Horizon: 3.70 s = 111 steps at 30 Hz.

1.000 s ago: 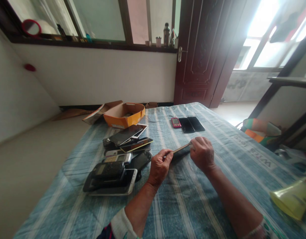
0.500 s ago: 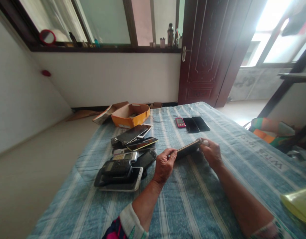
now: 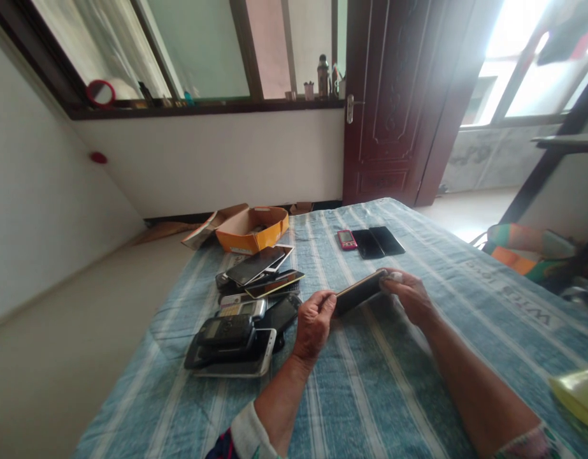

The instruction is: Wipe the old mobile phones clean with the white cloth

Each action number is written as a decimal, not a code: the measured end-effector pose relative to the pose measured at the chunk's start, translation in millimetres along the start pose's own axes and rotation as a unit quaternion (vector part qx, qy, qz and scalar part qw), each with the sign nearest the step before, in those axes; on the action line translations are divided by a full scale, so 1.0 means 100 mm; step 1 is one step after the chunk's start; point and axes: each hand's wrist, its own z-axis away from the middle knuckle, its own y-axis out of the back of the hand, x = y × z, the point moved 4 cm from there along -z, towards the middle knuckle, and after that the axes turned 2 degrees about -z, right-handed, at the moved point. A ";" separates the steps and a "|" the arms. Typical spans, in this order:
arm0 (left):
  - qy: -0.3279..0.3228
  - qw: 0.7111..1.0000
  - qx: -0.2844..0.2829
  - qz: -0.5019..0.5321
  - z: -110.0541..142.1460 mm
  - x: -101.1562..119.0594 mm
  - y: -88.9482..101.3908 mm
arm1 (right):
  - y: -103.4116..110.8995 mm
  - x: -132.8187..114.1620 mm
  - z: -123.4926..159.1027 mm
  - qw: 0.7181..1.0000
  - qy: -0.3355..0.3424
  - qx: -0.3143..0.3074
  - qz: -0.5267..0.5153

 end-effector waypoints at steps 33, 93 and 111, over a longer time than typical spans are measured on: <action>-0.077 0.995 0.015 0.062 0.03 0.40 0.04 | -0.90 -0.91 0.68 0.779 0.501 0.018 0.376; -0.015 0.979 0.059 0.194 -0.25 0.25 0.17 | -0.80 -0.34 0.37 0.982 0.182 -0.017 0.054; 0.040 0.958 0.043 0.281 -0.22 0.24 0.10 | -0.56 -0.19 0.17 0.976 0.165 -0.111 0.084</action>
